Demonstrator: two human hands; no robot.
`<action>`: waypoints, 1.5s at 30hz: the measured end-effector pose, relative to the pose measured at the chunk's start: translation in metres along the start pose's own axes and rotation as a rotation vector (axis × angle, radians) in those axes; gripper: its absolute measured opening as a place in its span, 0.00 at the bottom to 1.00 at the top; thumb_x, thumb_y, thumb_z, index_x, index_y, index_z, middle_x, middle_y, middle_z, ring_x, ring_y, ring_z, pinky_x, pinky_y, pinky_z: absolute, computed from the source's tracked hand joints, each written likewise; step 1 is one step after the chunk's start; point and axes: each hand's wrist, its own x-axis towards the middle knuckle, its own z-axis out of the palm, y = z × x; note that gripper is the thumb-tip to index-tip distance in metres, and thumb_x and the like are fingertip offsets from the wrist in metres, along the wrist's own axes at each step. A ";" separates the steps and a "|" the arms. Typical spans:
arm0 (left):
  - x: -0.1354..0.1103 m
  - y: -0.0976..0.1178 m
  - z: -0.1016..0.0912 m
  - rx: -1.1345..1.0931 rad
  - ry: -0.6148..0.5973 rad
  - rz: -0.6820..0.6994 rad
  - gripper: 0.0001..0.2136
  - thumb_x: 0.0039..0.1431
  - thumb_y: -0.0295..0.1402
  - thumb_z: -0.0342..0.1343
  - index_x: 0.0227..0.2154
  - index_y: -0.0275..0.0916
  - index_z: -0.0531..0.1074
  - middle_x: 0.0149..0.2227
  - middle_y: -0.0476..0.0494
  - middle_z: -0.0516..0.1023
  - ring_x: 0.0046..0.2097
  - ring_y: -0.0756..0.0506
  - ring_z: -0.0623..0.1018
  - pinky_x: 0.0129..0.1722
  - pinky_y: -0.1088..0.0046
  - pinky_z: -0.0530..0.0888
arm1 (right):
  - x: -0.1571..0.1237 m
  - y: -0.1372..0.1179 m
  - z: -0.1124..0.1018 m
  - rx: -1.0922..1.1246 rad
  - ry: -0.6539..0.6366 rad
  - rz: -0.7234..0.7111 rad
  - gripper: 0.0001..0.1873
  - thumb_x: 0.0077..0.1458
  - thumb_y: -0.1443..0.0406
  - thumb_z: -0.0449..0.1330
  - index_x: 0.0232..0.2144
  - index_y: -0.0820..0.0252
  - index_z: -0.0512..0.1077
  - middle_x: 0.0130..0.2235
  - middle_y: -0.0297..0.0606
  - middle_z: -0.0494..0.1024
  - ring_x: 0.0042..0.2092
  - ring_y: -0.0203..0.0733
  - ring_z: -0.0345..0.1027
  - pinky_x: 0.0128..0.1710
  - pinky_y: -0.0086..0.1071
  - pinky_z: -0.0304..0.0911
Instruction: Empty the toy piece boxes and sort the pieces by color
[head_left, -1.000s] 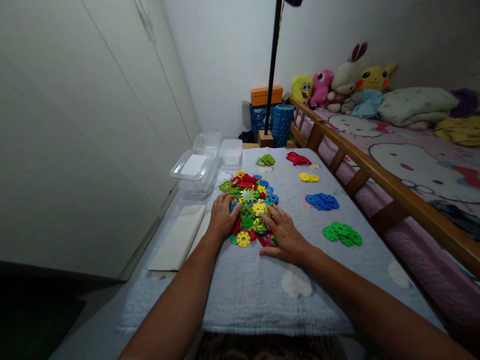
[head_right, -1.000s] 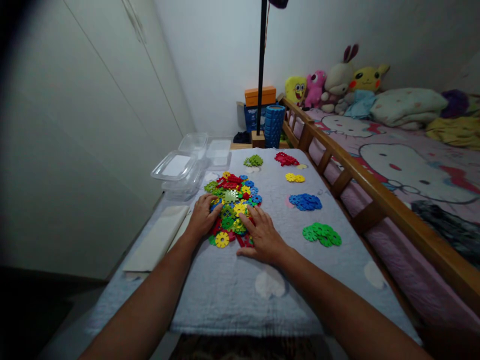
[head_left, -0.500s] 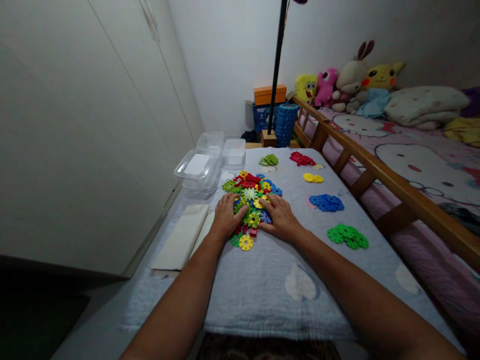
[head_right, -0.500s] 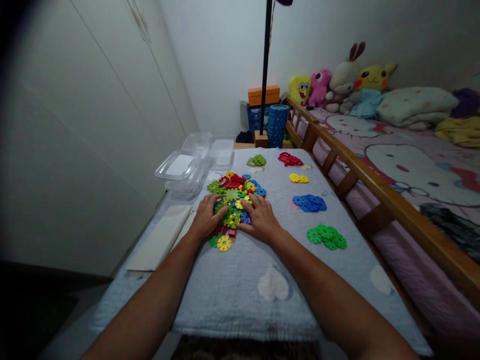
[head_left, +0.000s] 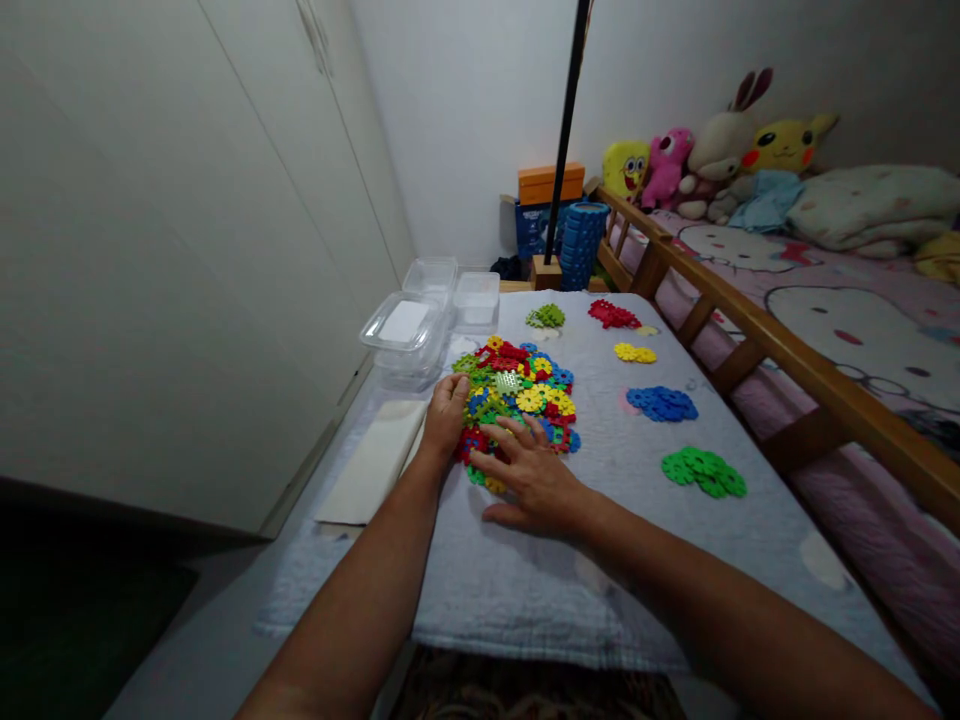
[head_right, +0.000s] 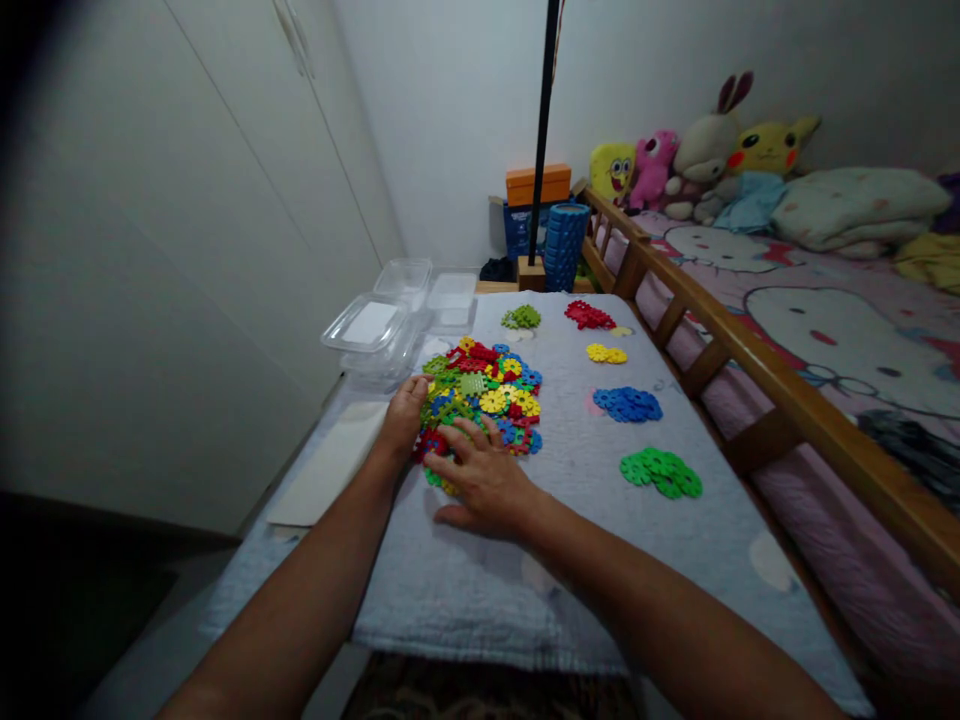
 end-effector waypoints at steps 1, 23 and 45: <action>0.000 0.001 0.000 -0.049 -0.003 -0.022 0.19 0.67 0.47 0.45 0.45 0.39 0.72 0.45 0.41 0.77 0.50 0.43 0.75 0.55 0.64 0.71 | 0.002 -0.004 0.004 -0.018 -0.016 -0.013 0.33 0.55 0.47 0.64 0.60 0.49 0.68 0.67 0.47 0.61 0.68 0.60 0.47 0.67 0.58 0.37; -0.008 -0.001 0.013 -0.016 -0.070 0.026 0.21 0.67 0.46 0.46 0.56 0.40 0.66 0.58 0.37 0.70 0.62 0.42 0.69 0.65 0.58 0.63 | 0.031 0.040 0.010 0.014 0.199 0.098 0.08 0.62 0.62 0.60 0.43 0.56 0.76 0.54 0.44 0.74 0.57 0.51 0.62 0.62 0.50 0.51; -0.005 0.008 0.016 0.218 -0.044 0.132 0.18 0.67 0.45 0.46 0.51 0.40 0.70 0.52 0.37 0.73 0.59 0.39 0.71 0.63 0.55 0.65 | 0.067 0.103 -0.012 0.514 0.199 0.529 0.05 0.49 0.65 0.64 0.29 0.58 0.70 0.31 0.33 0.74 0.36 0.40 0.66 0.38 0.33 0.62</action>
